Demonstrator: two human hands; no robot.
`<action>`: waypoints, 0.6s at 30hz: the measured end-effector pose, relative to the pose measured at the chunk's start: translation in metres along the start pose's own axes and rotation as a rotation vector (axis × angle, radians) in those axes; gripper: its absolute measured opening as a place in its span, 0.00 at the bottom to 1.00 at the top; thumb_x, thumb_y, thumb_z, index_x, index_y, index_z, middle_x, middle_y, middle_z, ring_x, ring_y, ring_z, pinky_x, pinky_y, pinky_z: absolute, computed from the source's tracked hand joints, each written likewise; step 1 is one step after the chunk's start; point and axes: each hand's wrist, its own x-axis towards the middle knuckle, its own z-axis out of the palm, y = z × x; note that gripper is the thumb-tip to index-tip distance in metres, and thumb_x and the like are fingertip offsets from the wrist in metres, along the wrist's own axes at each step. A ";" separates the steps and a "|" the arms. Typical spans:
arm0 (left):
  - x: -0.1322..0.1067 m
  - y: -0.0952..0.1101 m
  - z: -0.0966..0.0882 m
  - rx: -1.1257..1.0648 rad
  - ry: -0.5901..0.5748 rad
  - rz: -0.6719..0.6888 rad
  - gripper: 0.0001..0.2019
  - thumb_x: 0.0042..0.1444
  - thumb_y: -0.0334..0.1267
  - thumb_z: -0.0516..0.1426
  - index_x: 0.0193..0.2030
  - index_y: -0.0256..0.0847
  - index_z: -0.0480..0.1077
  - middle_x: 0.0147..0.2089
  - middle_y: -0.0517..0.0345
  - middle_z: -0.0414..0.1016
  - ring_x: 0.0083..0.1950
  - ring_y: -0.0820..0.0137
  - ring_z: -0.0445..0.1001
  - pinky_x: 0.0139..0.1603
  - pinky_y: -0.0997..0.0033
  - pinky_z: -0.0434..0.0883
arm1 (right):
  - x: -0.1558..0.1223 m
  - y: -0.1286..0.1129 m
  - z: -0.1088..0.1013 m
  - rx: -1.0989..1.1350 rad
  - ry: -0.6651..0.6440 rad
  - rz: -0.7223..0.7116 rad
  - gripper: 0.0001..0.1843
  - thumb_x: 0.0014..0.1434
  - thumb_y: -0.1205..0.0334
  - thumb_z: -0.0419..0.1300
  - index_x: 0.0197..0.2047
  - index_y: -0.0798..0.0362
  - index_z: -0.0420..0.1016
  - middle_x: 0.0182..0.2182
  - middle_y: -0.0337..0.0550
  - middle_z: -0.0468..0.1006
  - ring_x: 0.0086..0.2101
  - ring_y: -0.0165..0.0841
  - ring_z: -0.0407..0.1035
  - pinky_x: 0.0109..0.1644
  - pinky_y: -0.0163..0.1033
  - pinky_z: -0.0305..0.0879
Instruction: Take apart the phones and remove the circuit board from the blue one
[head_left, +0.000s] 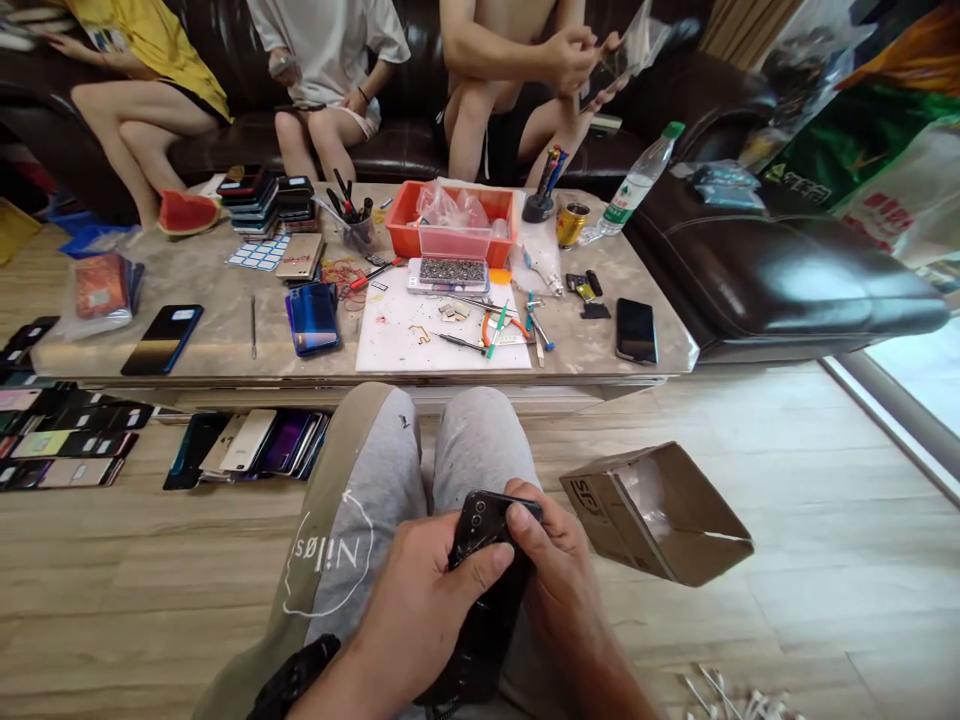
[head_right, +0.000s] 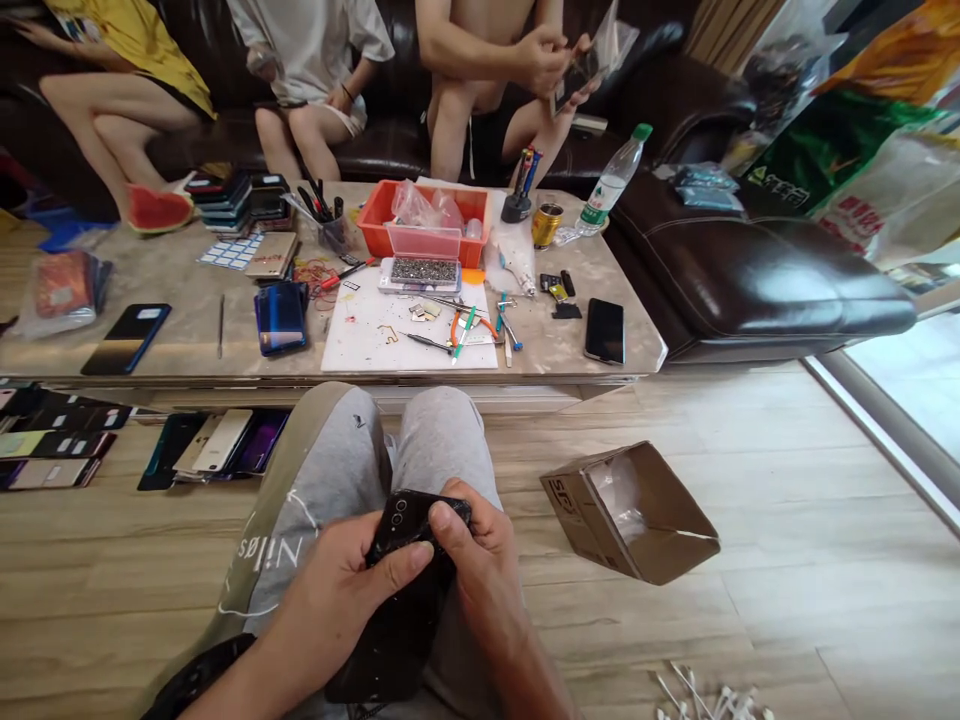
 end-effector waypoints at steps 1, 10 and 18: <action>-0.001 0.000 0.002 0.007 0.007 0.018 0.20 0.63 0.56 0.58 0.29 0.41 0.67 0.27 0.64 0.61 0.31 0.71 0.57 0.29 0.71 0.55 | 0.000 -0.001 0.001 0.035 0.018 0.005 0.25 0.60 0.43 0.68 0.25 0.51 0.66 0.25 0.34 0.57 0.27 0.30 0.51 0.30 0.37 0.51; 0.000 0.006 0.005 0.178 0.123 0.083 0.22 0.68 0.56 0.53 0.27 0.44 0.64 0.25 0.63 0.66 0.29 0.69 0.62 0.30 0.68 0.56 | 0.001 -0.004 0.004 0.144 0.071 -0.021 0.23 0.57 0.47 0.70 0.22 0.51 0.68 0.23 0.35 0.59 0.27 0.31 0.53 0.30 0.38 0.54; 0.007 0.002 0.002 0.082 0.171 0.076 0.25 0.67 0.57 0.53 0.25 0.45 0.52 0.24 0.67 0.50 0.28 0.72 0.54 0.28 0.68 0.52 | 0.000 -0.005 0.005 0.072 0.071 0.047 0.24 0.54 0.47 0.71 0.21 0.51 0.66 0.23 0.34 0.56 0.26 0.30 0.50 0.28 0.37 0.50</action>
